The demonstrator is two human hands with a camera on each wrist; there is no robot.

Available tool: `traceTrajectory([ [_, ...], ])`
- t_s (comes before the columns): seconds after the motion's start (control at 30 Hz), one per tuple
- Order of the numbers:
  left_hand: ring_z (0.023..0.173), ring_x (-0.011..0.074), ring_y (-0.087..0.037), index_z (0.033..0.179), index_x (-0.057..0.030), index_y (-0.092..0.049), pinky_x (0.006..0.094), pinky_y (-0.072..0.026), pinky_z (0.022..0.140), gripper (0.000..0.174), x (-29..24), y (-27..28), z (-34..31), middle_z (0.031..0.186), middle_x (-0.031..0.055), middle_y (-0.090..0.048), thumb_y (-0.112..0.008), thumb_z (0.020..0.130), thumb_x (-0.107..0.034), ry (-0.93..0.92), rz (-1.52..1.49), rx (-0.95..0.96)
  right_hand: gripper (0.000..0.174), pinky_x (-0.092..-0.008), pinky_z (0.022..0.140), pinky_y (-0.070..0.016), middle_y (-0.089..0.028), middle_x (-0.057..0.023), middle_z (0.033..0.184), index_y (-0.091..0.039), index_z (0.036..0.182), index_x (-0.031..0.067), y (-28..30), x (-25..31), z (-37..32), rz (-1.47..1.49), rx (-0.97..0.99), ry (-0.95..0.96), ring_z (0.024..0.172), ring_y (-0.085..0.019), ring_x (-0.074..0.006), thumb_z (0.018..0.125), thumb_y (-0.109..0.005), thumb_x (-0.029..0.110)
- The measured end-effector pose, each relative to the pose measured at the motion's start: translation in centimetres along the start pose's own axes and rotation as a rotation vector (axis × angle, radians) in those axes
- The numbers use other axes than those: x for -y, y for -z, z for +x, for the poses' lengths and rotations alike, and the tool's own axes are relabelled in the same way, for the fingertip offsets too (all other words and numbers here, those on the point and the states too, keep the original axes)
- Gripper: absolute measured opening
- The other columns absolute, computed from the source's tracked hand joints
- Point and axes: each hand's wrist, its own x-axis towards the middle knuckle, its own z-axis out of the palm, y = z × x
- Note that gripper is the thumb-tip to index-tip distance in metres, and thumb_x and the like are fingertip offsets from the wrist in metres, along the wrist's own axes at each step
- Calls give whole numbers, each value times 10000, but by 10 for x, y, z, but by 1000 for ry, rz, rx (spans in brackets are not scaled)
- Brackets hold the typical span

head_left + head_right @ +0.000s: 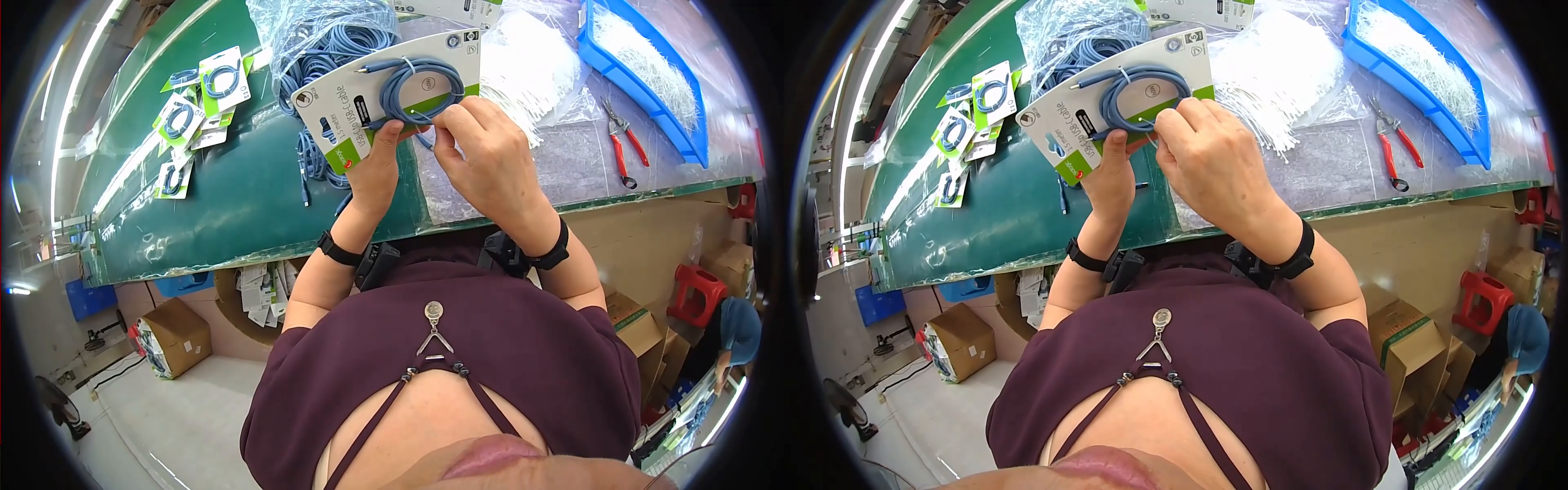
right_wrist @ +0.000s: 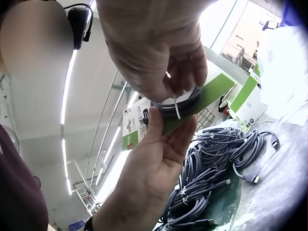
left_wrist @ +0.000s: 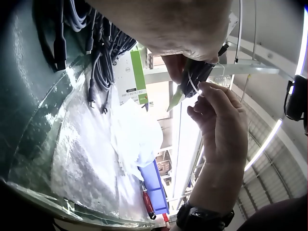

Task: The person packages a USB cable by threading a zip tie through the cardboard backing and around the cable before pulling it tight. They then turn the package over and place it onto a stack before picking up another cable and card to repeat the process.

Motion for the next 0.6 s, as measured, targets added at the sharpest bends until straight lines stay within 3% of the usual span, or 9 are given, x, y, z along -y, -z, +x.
traceTrajectory([
  [0.23, 867, 193, -650, 1161, 10, -527, 327, -571, 762, 307, 5, 7, -5, 1045, 106, -633, -650, 891, -69, -133, 143, 33, 132, -363, 595, -475, -560, -94, 742, -579, 819, 31, 1, 2, 1, -21, 44, -21, 688, -578, -271, 723, -644, -32],
  [0.33, 814, 153, -625, 1104, 4, -574, 275, -522, 734, 259, 11, 16, -7, 1028, 79, -638, -672, 871, -48, -298, 484, 64, 116, -364, 602, -473, -559, -101, 746, -583, 830, 29, 5, 4, 4, 1, 45, -39, 695, -581, -272, 746, -644, -21],
  [0.47, 778, 146, -601, 1055, -5, -606, 249, -479, 699, 228, 17, 20, -10, 1028, 62, -637, -698, 852, -55, -400, 702, 87, 96, -363, 610, -474, -549, -118, 748, -586, 849, 31, 0, 1, 2, 26, 50, -43, 702, -575, -292, 776, -634, -8],
  [0.5, 778, 146, -601, 1055, -5, -606, 249, -479, 699, 228, 17, 19, -10, 1028, 62, -637, -698, 852, -55, -399, 702, 87, 96, -363, 610, -474, -549, -118, 748, -586, 849, 31, -4, -1, 2, 26, 51, -43, 702, -575, -292, 776, -634, -8],
  [0.6, 848, 183, -635, 1137, -7, -564, 288, -526, 732, 279, 16, 10, -10, 1063, 68, -630, -661, 891, -93, -108, 227, -22, 50, -365, 608, -468, -591, -77, 786, -592, 878, 34, -14, -6, 2, 25, 24, -32, 679, -584, -235, 837, -617, 17],
])
